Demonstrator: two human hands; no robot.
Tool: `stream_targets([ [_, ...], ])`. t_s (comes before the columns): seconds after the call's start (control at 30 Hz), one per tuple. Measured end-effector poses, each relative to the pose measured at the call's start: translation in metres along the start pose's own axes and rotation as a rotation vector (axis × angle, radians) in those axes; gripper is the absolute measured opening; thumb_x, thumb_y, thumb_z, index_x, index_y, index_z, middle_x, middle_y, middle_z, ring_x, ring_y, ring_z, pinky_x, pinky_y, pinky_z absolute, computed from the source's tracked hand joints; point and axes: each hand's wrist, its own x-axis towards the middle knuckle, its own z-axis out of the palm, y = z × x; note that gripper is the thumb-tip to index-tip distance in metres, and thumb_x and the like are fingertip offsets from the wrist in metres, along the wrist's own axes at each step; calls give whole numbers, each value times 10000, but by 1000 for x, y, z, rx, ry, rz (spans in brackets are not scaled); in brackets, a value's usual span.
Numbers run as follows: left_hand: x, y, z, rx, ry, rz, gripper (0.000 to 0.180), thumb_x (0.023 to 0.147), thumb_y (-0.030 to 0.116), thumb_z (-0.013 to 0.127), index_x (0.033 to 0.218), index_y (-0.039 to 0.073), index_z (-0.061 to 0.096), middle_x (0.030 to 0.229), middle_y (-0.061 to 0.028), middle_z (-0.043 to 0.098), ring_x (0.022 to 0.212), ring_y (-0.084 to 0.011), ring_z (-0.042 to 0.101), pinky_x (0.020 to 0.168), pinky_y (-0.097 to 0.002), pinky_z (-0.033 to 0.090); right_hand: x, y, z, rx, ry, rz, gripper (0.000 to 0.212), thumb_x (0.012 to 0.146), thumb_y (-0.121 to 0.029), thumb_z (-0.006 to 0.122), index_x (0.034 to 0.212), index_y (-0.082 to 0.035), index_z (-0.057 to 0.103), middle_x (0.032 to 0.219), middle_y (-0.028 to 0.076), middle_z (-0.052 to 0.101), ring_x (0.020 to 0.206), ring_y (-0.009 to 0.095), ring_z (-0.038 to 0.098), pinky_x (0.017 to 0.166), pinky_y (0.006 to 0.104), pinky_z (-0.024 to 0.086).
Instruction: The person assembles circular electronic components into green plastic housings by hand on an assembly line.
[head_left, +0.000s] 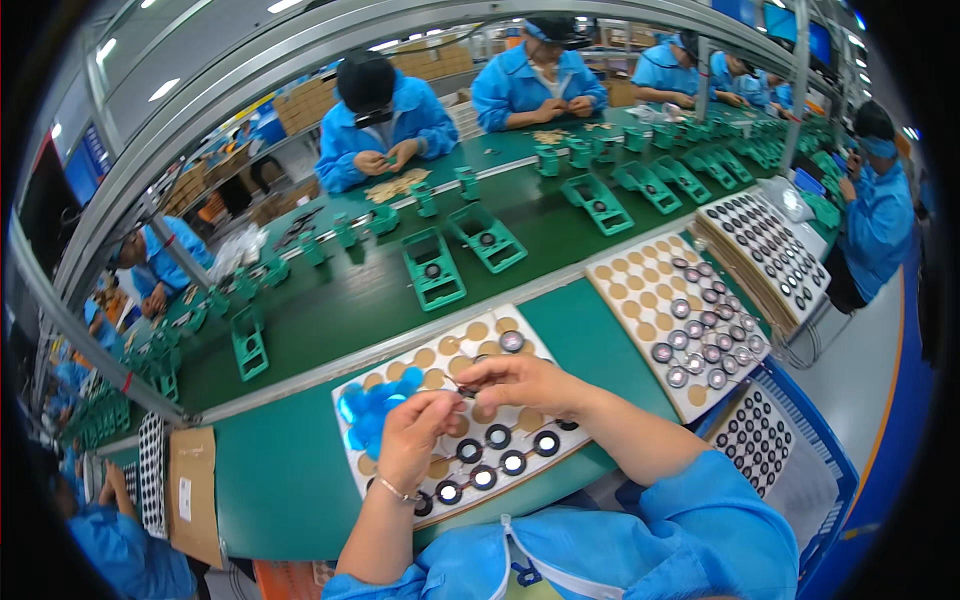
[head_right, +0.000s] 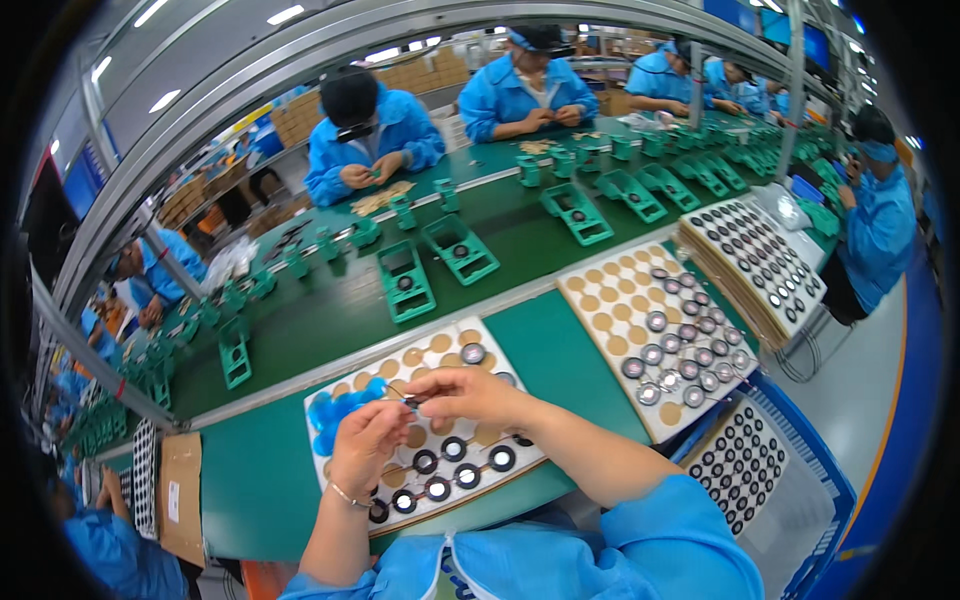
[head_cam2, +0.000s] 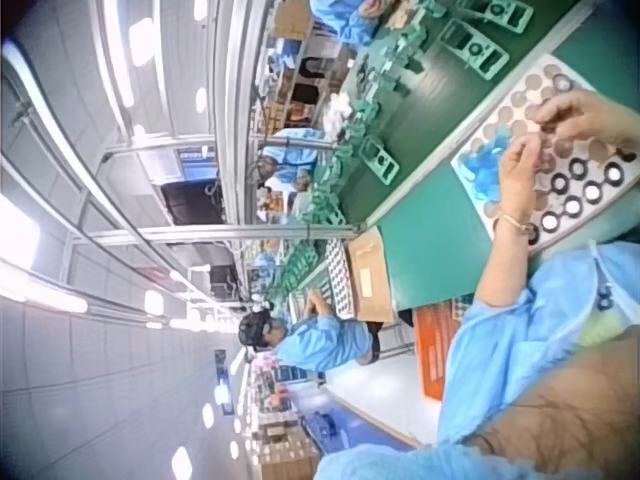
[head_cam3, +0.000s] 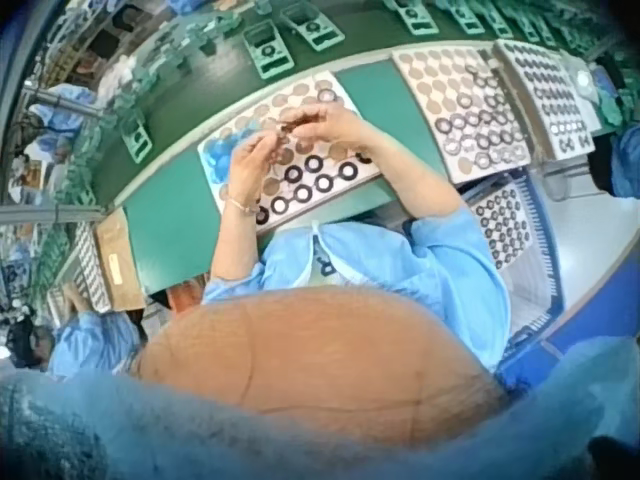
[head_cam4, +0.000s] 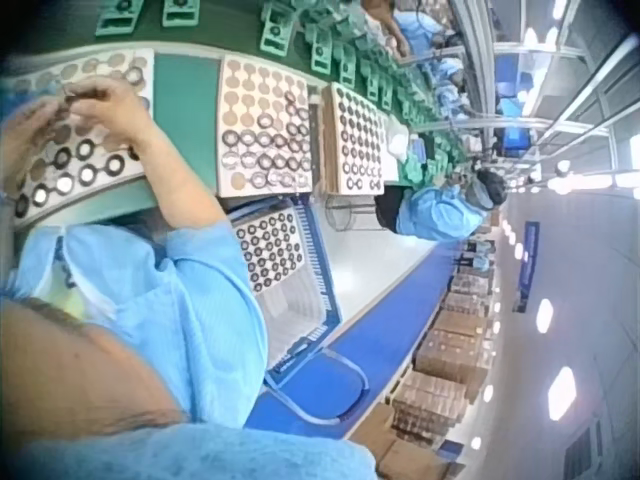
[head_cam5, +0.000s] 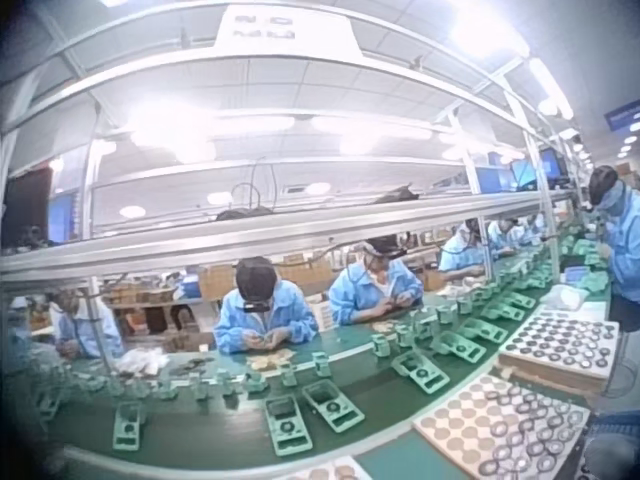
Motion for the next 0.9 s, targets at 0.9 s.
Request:
stream_targets([
  [0.9,-2,1,-10,66,-26,-86,103,845,143,606,884,47,613,806,-30,637,635,-42,485,549,-173,363,1,0,11,-559,21,-325,403,782,-22,612,1179,-70,563,1099,75,525,1045,198,497,877,298,415],
])
